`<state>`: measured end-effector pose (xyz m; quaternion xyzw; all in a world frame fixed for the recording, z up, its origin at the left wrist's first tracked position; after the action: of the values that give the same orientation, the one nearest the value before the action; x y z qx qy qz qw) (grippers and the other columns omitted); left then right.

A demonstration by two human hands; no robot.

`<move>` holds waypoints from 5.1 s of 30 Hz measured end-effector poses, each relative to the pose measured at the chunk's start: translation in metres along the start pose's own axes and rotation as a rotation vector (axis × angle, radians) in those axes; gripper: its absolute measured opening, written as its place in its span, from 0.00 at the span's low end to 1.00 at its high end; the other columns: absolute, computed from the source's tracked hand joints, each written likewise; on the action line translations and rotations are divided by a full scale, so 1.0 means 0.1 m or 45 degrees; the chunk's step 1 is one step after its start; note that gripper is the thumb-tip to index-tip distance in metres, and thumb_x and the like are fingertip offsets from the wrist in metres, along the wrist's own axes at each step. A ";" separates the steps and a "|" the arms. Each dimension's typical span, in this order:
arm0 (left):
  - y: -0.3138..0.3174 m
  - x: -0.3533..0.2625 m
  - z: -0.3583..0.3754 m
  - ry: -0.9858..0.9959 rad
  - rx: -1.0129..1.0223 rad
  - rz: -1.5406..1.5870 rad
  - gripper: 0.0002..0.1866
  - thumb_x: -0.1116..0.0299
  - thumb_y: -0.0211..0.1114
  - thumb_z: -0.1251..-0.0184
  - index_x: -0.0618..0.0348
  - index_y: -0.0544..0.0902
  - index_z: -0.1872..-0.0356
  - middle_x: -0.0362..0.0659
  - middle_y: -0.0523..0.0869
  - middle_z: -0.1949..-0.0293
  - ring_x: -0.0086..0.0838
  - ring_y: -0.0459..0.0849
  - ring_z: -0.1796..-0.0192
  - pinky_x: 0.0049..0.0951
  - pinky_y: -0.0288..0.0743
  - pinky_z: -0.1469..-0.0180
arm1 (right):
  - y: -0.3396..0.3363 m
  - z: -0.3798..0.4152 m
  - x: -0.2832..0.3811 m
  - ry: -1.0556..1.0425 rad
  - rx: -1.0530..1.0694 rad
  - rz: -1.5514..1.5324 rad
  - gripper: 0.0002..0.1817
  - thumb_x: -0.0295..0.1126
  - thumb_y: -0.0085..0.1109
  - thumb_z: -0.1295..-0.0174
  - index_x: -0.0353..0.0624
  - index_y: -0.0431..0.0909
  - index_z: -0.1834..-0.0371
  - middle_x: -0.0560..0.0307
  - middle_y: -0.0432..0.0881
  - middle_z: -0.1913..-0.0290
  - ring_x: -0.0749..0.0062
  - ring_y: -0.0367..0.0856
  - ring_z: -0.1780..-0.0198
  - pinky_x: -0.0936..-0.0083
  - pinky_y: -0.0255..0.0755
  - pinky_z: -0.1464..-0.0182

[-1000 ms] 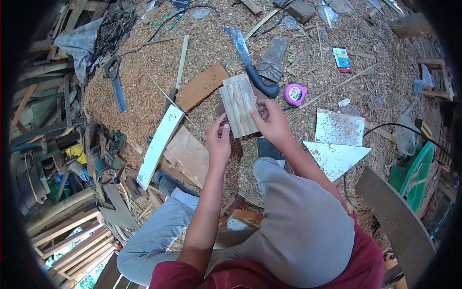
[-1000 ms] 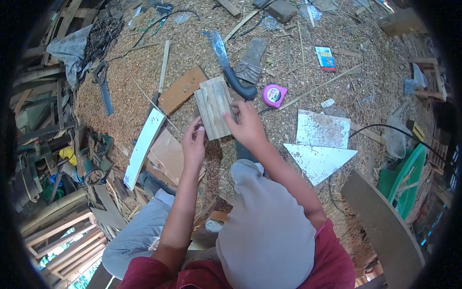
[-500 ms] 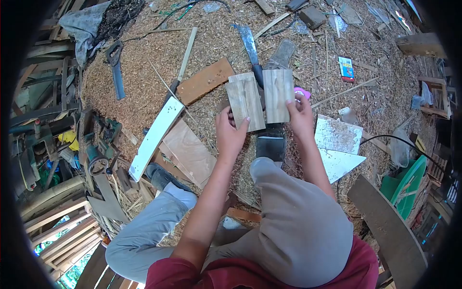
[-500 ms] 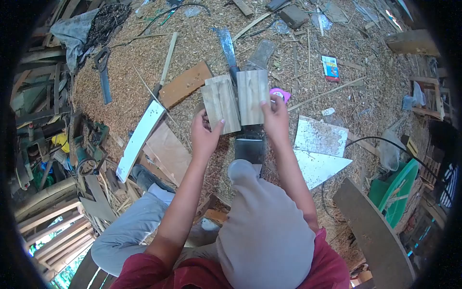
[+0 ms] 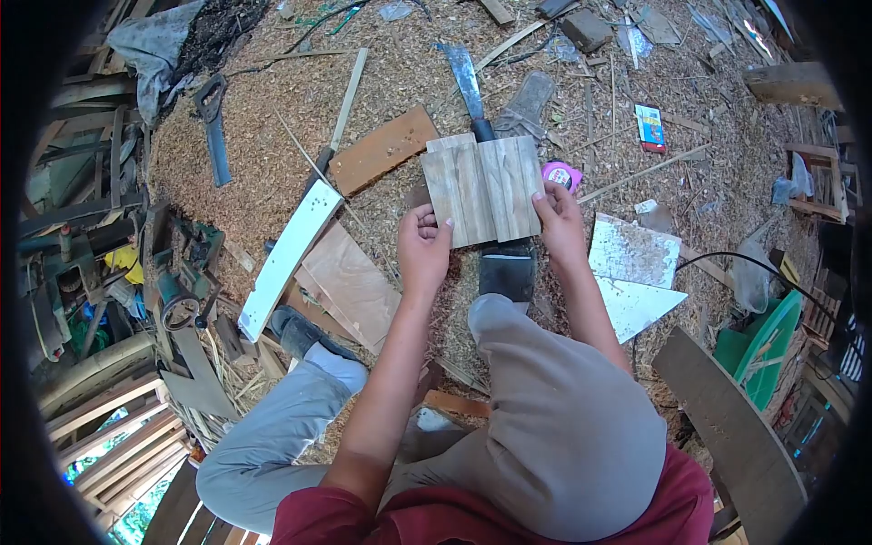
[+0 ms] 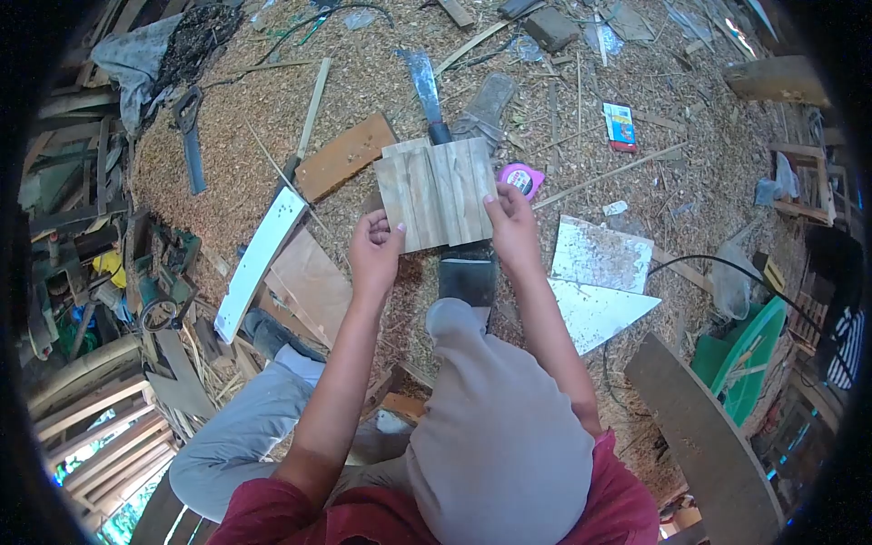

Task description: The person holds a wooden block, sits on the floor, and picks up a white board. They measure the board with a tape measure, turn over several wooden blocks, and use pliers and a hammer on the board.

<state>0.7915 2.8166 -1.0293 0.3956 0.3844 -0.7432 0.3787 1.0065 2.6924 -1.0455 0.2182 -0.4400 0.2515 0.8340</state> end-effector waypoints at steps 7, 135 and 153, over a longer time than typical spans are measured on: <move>-0.07 -0.03 0.03 -0.105 -0.002 0.137 0.23 0.72 0.69 0.25 0.72 0.78 0.34 0.46 0.89 0.51 0.22 0.86 0.58 0.25 0.82 0.53 | 0.09 -0.02 0.03 -0.030 0.110 0.051 0.18 0.27 0.59 0.23 0.32 0.75 0.34 0.48 0.88 0.46 0.70 0.86 0.46 0.74 0.77 0.41; -0.53 -0.35 -0.28 -0.268 -0.028 0.272 0.47 0.61 0.83 0.39 0.64 0.63 0.24 0.53 0.79 0.33 0.40 0.81 0.32 0.40 0.75 0.30 | 1.16 0.02 0.14 -0.477 0.747 0.657 0.37 0.35 0.70 0.41 0.35 0.71 0.27 0.30 0.86 0.46 0.39 0.88 0.46 0.56 0.81 0.42; -0.21 -0.22 -0.30 -0.087 -0.375 0.067 0.56 0.69 0.81 0.38 0.70 0.49 0.18 0.59 0.67 0.23 0.45 0.71 0.23 0.39 0.64 0.22 | -0.03 -0.36 -0.13 0.425 0.467 -1.147 0.28 0.36 0.48 0.33 0.40 0.75 0.30 0.52 0.86 0.54 0.71 0.82 0.65 0.69 0.74 0.64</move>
<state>0.7913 2.8571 -1.0156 0.3200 0.4656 -0.6818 0.4648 1.0243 2.7079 -1.0758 0.4857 -0.1118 -0.0284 0.8665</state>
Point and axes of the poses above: each hand's wrist, its own z-axis away from the middle knuckle, its own y-axis out of the palm, x = y × z, the point moved 5 cm from there along -z, towards the middle knuckle
